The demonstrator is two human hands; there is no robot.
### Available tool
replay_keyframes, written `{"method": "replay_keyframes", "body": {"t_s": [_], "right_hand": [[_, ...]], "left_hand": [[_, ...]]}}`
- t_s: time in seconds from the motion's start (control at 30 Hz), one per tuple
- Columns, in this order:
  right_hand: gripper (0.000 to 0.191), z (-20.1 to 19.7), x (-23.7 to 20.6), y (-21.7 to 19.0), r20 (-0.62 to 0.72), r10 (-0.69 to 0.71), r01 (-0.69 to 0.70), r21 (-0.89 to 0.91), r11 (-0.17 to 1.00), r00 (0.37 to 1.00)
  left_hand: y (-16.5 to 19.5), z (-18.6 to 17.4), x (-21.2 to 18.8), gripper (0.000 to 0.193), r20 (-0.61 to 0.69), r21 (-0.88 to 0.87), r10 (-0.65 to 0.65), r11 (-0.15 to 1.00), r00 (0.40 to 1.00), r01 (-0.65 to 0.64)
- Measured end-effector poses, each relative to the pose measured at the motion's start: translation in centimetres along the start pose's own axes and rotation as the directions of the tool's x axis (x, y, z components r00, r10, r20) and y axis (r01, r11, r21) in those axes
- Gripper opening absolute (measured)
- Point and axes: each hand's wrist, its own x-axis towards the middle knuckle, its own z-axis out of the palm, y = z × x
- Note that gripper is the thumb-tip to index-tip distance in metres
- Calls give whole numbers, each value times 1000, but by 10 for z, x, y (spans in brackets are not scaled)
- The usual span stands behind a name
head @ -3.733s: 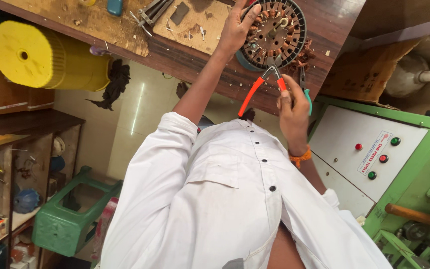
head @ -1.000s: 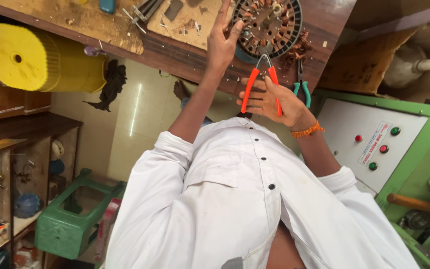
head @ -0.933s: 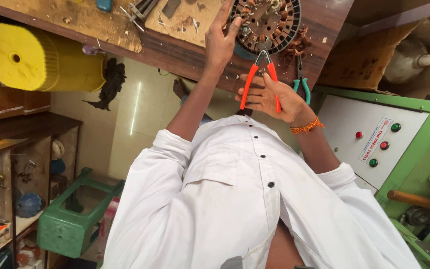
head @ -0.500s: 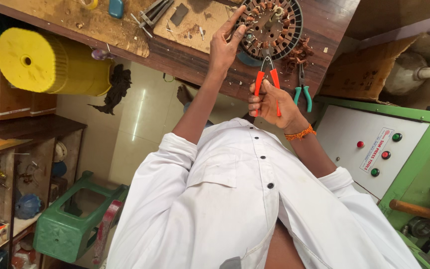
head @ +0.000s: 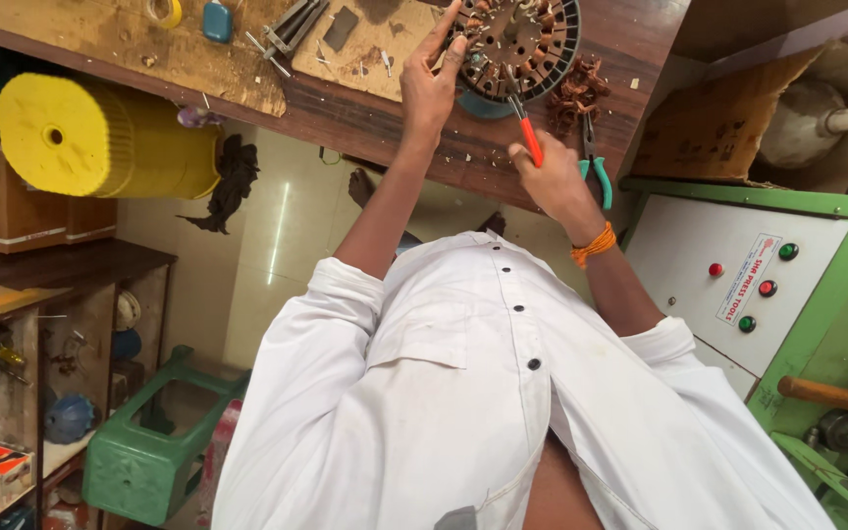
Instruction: The person uses pliers to cut and remove copper windings from a motor stator on a workbench. They then insert a new rotor into the stator and rotate it to check alignment.
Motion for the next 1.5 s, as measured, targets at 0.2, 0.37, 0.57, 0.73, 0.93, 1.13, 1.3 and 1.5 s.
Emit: {"method": "replay_keyframes", "body": {"t_s": [0.2,0.37,0.57,0.73,0.93,1.13,1.3,1.5], "right_hand": [[42,-51,-9,5,-9,-556,548,-157,822,831],[47,-69,-50,1,-88,-481,486,56,872,873],[39,-58,-58,3,-93,-159,184,527,829,983],[42,-49,-48,5,132,11,-115,812,572,991],[41,-39,-42,-9,103,19,-94,799,594,995],[37,-24,-38,-11,-122,-40,99,526,844,992],[36,-9,-32,-2,-315,-276,356,233,905,908],[38,-36,-29,-15,-129,-191,218,247,944,973]], "left_hand": [[-6,-3,10,44,125,-119,17,993,992,-2],[-24,-5,19,47,170,-175,35,985,985,-5],[-28,-14,40,49,312,-198,4,978,950,61],[-15,-22,41,50,353,-180,-180,950,918,256],[-10,-21,40,47,375,-255,-35,957,926,139],[-4,-23,37,51,355,-206,-214,932,910,299],[-19,-15,39,44,287,-265,-47,956,957,126],[-27,-9,39,40,217,-132,-53,988,975,83]]}}
